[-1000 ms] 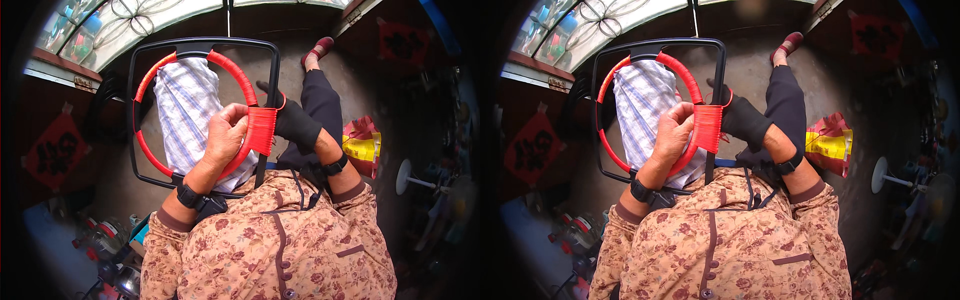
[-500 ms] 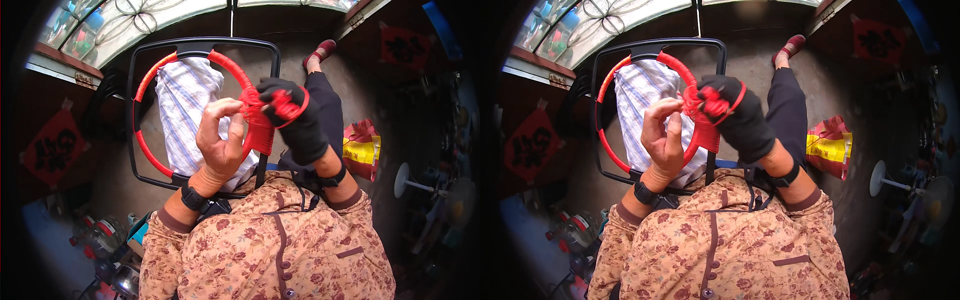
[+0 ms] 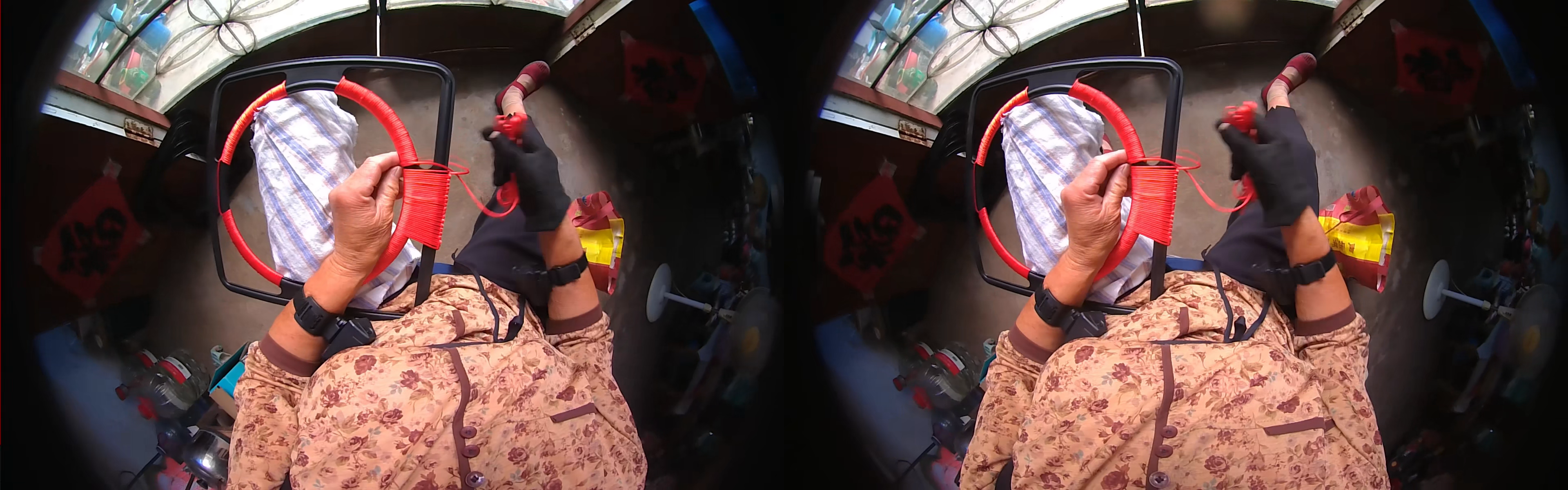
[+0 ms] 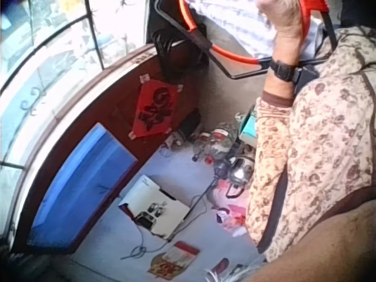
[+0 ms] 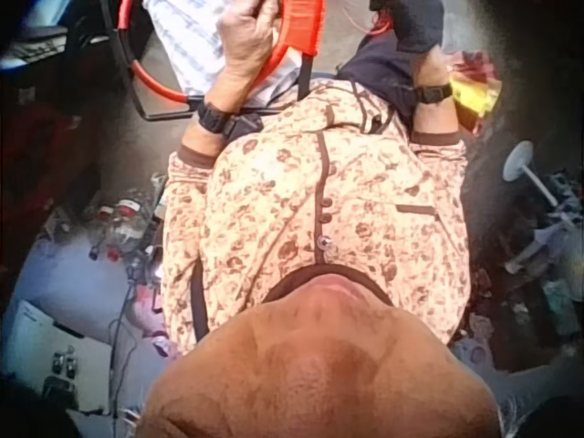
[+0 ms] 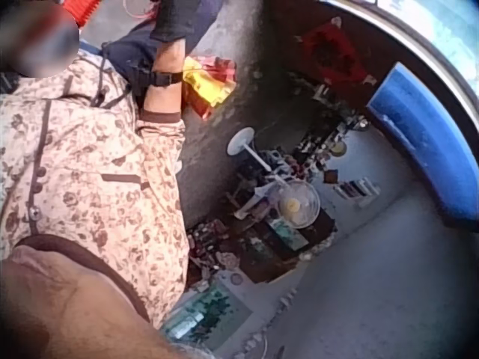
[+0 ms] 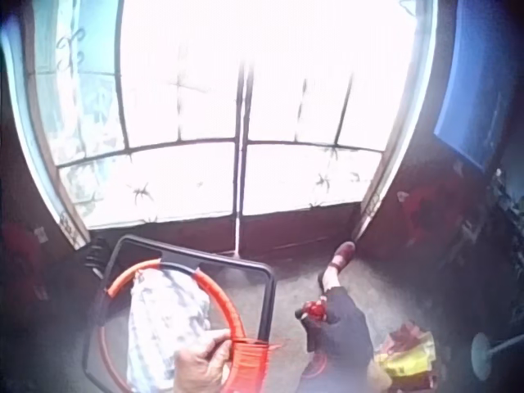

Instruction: Wrapping a square plastic frame with red cord to create a woven furniture component.

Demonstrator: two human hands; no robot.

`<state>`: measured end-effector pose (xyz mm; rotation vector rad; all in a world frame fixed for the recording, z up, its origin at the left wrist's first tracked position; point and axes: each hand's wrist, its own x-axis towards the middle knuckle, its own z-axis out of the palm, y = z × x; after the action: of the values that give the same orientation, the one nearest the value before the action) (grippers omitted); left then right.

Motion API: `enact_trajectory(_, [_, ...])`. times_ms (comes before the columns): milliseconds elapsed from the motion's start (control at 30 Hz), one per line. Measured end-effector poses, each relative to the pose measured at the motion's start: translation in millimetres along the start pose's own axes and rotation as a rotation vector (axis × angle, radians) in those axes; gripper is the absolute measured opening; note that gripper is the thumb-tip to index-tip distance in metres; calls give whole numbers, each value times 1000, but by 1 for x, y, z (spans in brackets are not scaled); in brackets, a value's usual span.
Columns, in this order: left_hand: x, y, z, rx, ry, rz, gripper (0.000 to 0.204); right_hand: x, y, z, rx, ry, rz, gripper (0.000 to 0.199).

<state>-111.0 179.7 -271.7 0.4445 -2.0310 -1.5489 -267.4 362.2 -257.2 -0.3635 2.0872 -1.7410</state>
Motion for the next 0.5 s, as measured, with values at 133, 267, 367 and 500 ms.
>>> enact_trajectory(133, [2,-2,-3,98,-19,118,14,-3,-29,55,82,-202,55,24])
enact_trajectory(267, [4,-5,-1,178,-21,194,14,3,-22,72,112,-156,132,27])
enact_trajectory(367, [4,-4,1,64,-27,88,15,2,-15,71,111,-144,125,29])
enact_trajectory(500, [4,-4,0,-226,-76,-171,16,-2,-15,66,142,-128,163,26])
